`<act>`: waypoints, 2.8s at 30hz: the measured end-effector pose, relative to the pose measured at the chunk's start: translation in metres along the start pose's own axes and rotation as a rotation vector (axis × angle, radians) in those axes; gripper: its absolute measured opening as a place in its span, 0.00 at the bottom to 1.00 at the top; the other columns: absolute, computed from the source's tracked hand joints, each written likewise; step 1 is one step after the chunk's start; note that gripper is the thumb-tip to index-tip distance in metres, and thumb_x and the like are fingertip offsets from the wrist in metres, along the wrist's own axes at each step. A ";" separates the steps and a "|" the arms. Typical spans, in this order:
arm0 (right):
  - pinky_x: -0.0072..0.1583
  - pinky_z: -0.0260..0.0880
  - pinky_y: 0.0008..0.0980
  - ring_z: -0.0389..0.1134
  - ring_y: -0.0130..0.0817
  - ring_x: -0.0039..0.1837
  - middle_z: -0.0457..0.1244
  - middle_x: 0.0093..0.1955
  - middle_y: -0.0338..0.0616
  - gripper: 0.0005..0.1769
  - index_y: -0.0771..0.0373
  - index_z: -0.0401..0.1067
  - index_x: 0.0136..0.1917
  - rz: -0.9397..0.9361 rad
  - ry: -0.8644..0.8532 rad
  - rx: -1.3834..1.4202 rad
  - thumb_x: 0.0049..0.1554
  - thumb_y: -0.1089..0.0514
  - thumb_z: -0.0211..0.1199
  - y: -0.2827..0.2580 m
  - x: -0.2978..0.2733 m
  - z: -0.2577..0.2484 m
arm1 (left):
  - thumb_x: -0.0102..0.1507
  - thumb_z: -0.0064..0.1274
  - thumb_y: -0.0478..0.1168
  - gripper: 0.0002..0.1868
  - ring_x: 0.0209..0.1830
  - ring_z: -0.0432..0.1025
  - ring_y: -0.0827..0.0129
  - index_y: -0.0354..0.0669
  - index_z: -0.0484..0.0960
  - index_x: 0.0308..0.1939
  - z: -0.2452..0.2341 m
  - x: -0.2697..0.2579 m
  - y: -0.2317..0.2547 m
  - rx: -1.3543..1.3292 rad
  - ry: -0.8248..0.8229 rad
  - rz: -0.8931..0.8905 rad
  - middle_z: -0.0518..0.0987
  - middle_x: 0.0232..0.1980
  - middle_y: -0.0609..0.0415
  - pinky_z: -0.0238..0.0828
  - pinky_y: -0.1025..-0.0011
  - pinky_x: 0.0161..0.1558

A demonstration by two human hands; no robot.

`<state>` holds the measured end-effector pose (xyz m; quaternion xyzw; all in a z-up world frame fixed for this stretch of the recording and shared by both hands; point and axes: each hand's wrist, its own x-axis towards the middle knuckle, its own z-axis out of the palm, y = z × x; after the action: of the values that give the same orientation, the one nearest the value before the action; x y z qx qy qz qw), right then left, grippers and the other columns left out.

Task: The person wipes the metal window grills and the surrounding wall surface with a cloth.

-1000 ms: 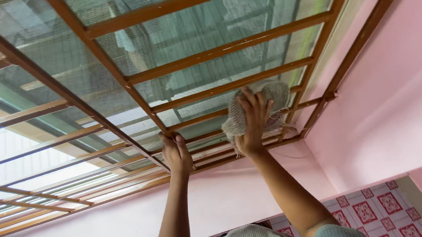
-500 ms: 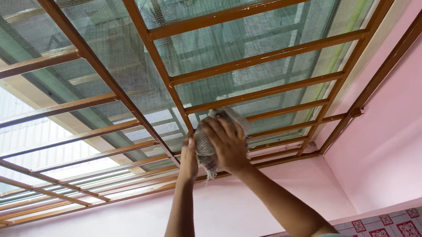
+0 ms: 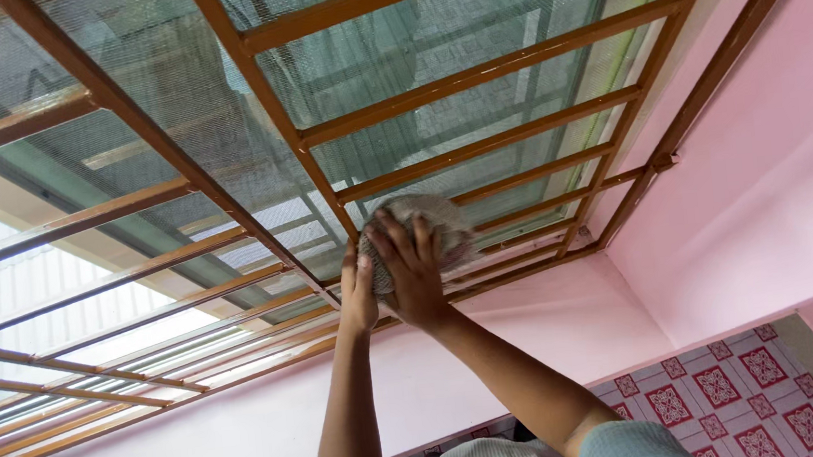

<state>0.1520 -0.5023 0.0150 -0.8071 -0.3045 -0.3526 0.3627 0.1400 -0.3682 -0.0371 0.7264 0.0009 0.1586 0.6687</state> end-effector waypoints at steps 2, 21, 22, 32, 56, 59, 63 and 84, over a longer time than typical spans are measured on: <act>0.78 0.34 0.61 0.37 0.49 0.85 0.42 0.87 0.34 0.38 0.47 0.50 0.83 0.035 -0.073 -0.021 0.62 0.49 0.57 0.009 -0.007 -0.004 | 0.69 0.35 0.58 0.39 0.73 0.63 0.49 0.39 0.51 0.78 0.003 -0.001 0.004 -0.168 0.024 -0.148 0.63 0.74 0.36 0.63 0.55 0.69; 0.80 0.42 0.58 0.44 0.52 0.84 0.50 0.83 0.41 0.36 0.55 0.60 0.77 0.367 0.175 -0.267 0.57 0.58 0.61 0.191 -0.040 -0.189 | 0.75 0.42 0.52 0.17 0.26 0.55 0.78 0.40 0.67 0.46 0.051 0.004 0.038 0.102 0.342 0.278 0.64 0.30 0.62 0.51 0.76 0.30; 0.81 0.42 0.58 0.44 0.52 0.84 0.49 0.83 0.42 0.36 0.55 0.60 0.78 0.384 0.210 -0.241 0.57 0.58 0.61 0.199 -0.045 -0.194 | 0.75 0.43 0.54 0.19 0.26 0.55 0.79 0.41 0.66 0.45 0.052 0.005 0.034 0.129 0.393 0.287 0.63 0.29 0.62 0.51 0.77 0.29; 0.82 0.44 0.60 0.45 0.55 0.85 0.46 0.85 0.47 0.38 0.53 0.55 0.80 0.333 0.527 -0.053 0.59 0.56 0.61 0.258 -0.055 -0.203 | 0.78 0.47 0.57 0.44 0.73 0.49 0.45 0.13 0.47 0.70 0.123 -0.006 0.041 1.044 0.885 0.552 0.50 0.71 0.22 0.58 0.48 0.63; 0.84 0.39 0.58 0.37 0.49 0.88 0.35 0.88 0.45 0.36 0.37 0.40 0.87 0.079 0.733 -0.146 0.71 0.34 0.43 0.270 0.091 -0.220 | 0.61 0.57 0.49 0.20 0.45 0.73 0.51 0.37 0.77 0.47 0.292 0.057 0.059 0.815 -0.250 0.718 0.77 0.50 0.45 0.70 0.56 0.45; 0.85 0.32 0.60 0.33 0.50 0.89 0.32 0.88 0.47 0.36 0.40 0.37 0.89 0.120 0.574 -0.190 0.75 0.40 0.48 0.275 0.103 -0.220 | 0.61 0.58 0.51 0.22 0.46 0.74 0.51 0.38 0.78 0.50 0.296 0.052 0.059 0.823 -0.229 0.748 0.76 0.50 0.48 0.71 0.56 0.46; 0.85 0.29 0.61 0.33 0.49 0.90 0.33 0.89 0.46 0.39 0.43 0.41 0.87 0.005 0.550 0.013 0.66 0.45 0.46 0.260 0.095 -0.200 | 0.53 0.61 0.59 0.28 0.40 0.73 0.54 0.41 0.79 0.46 0.300 0.060 0.063 0.859 -0.271 0.769 0.74 0.45 0.47 0.71 0.56 0.39; 0.86 0.31 0.65 0.31 0.57 0.90 0.32 0.89 0.57 0.46 0.59 0.36 0.87 0.168 0.473 -0.303 0.67 0.50 0.59 0.284 0.068 -0.207 | 0.52 0.56 0.60 0.29 0.41 0.72 0.58 0.43 0.81 0.47 0.294 0.054 0.052 0.887 -0.288 0.789 0.73 0.45 0.49 0.70 0.57 0.39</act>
<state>0.3305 -0.8085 0.0641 -0.7699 -0.0877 -0.5411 0.3268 0.2484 -0.6476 0.0093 0.8953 -0.2927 0.2791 0.1865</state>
